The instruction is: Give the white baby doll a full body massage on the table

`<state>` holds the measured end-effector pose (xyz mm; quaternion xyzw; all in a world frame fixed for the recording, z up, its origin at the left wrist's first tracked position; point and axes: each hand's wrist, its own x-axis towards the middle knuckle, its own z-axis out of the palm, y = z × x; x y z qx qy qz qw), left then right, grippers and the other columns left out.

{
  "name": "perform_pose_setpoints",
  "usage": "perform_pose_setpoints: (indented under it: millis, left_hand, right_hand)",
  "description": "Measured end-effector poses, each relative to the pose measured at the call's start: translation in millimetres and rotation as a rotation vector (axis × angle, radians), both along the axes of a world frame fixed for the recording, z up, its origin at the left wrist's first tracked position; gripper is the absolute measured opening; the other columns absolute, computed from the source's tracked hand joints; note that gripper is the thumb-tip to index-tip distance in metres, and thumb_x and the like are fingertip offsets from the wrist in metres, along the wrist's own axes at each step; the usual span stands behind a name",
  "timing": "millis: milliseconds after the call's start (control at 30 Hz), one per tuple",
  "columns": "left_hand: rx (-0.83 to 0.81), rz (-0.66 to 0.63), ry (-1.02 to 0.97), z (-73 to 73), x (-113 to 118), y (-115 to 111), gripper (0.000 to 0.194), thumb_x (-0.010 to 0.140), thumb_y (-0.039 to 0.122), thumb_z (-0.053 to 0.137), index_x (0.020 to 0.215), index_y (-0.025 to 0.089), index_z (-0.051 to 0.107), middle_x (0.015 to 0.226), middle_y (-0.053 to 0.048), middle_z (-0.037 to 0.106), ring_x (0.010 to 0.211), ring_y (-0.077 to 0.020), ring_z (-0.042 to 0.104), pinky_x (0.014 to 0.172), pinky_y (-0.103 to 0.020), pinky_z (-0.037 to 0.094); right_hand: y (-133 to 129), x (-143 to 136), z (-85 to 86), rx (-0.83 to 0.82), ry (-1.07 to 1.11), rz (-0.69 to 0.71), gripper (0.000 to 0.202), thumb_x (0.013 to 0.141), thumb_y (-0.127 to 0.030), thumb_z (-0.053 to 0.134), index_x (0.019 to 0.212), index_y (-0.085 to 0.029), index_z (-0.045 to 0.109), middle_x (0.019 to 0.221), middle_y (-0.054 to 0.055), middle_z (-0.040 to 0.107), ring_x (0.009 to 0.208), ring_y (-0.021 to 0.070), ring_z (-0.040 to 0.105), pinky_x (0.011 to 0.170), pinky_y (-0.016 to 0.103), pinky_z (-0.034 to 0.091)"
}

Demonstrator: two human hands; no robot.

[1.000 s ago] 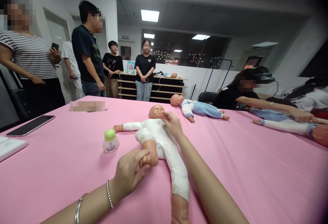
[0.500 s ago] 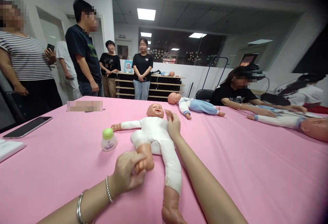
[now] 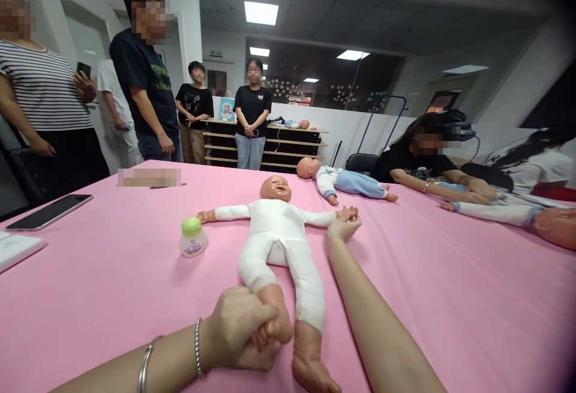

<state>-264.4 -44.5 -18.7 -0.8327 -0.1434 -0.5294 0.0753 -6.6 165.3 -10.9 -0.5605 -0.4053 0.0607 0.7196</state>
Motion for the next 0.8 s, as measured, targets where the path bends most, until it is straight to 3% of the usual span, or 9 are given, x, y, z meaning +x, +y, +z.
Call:
perform_pose_setpoints:
  millis: [67, 133, 267, 367, 500, 633, 700, 800]
  left_hand:
    - [0.033, 0.090, -0.075, 5.9, -5.5, 3.3, 0.021, 0.084, 0.023, 0.044, 0.103, 0.014, 0.048, 0.053, 0.004, 0.050, 0.045, -0.0098, 0.046, 0.046, -0.022, 0.037]
    - [-0.003, 0.178, -0.117, 10.0, -10.2, 8.8, 0.023, 0.088, 0.024, 0.042, 0.108, 0.015, 0.047, 0.058, 0.002, 0.052, 0.050, -0.0099, 0.046, 0.049, -0.021, 0.038]
    - [-0.232, 0.274, -0.112, 10.0, -15.7, 26.8, 0.023, 0.090, 0.024, 0.041, 0.111, 0.019, 0.048, 0.071, 0.001, 0.054, 0.061, -0.0100, 0.050, 0.055, -0.021, 0.042]
    - [-0.463, 0.286, -0.077, 6.0, -18.8, 43.5, 0.026, 0.091, 0.026, 0.039, 0.115, 0.021, 0.048, 0.085, -0.002, 0.058, 0.074, -0.0119, 0.054, 0.064, -0.024, 0.045]
    - [-0.622, 0.271, -0.101, 3.4, -23.6, 57.8, 0.030, 0.093, 0.029, 0.035, 0.120, 0.022, 0.046, 0.106, -0.005, 0.059, 0.092, -0.0145, 0.056, 0.077, -0.028, 0.046]
    - [-0.451, 0.291, -0.114, 8.2, -25.0, 49.6, 0.024, 0.090, 0.027, 0.040, 0.111, 0.021, 0.049, 0.082, -0.002, 0.059, 0.069, -0.0117, 0.054, 0.062, -0.024, 0.044]
    - [-0.276, 0.244, -0.118, 12.3, -23.2, 38.3, 0.020, 0.087, 0.024, 0.044, 0.106, 0.020, 0.050, 0.068, 0.002, 0.054, 0.057, -0.0099, 0.048, 0.054, -0.021, 0.041]
    - [-0.080, 0.110, -0.126, 15.9, -16.5, 19.1, 0.019, 0.080, 0.020, 0.047, 0.099, 0.018, 0.049, 0.057, 0.005, 0.050, 0.048, -0.0080, 0.045, 0.050, -0.020, 0.038]
  right_hand:
    - [3.3, -14.1, 10.5, 0.076, 0.027, 0.024, 0.034, 0.087, -0.031, 0.045, 0.117, -0.015, 0.051, 0.120, 0.012, 0.054, 0.107, 0.0199, 0.053, 0.094, 0.041, 0.043]
    - [3.2, -34.3, 22.0, 0.142, -0.047, 0.208, 0.033, 0.081, -0.031, 0.052, 0.110, -0.015, 0.057, 0.111, 0.010, 0.061, 0.100, 0.0200, 0.057, 0.090, 0.039, 0.045]
    - [-6.0, -73.7, 30.0, 0.105, -0.491, 0.659, 0.025, 0.075, -0.029, 0.060, 0.098, -0.021, 0.064, 0.099, 0.005, 0.067, 0.095, 0.0202, 0.060, 0.089, 0.038, 0.045]
    - [-11.2, -87.4, 21.6, 0.046, -0.772, 0.777, 0.019, 0.078, -0.024, 0.057, 0.093, -0.023, 0.068, 0.099, 0.004, 0.068, 0.097, 0.0209, 0.060, 0.091, 0.039, 0.043]
    - [-9.2, -88.9, 12.4, 0.059, -0.811, 0.752, 0.020, 0.082, -0.024, 0.052, 0.094, -0.021, 0.068, 0.100, 0.006, 0.069, 0.098, 0.0216, 0.060, 0.091, 0.040, 0.043]
    - [-4.4, -84.0, 11.5, 0.092, -0.685, 0.689, 0.022, 0.083, -0.026, 0.050, 0.098, -0.020, 0.065, 0.103, 0.006, 0.066, 0.101, 0.0213, 0.058, 0.093, 0.039, 0.042]
    - [-1.7, -75.9, 9.7, 0.106, -0.492, 0.540, 0.027, 0.084, -0.029, 0.047, 0.105, -0.018, 0.061, 0.106, 0.008, 0.064, 0.101, 0.0215, 0.057, 0.092, 0.039, 0.042]
    - [3.5, -53.0, 2.4, 0.093, -0.167, 0.205, 0.033, 0.088, -0.032, 0.039, 0.112, -0.014, 0.053, 0.111, 0.012, 0.060, 0.102, 0.0216, 0.056, 0.090, 0.039, 0.042]
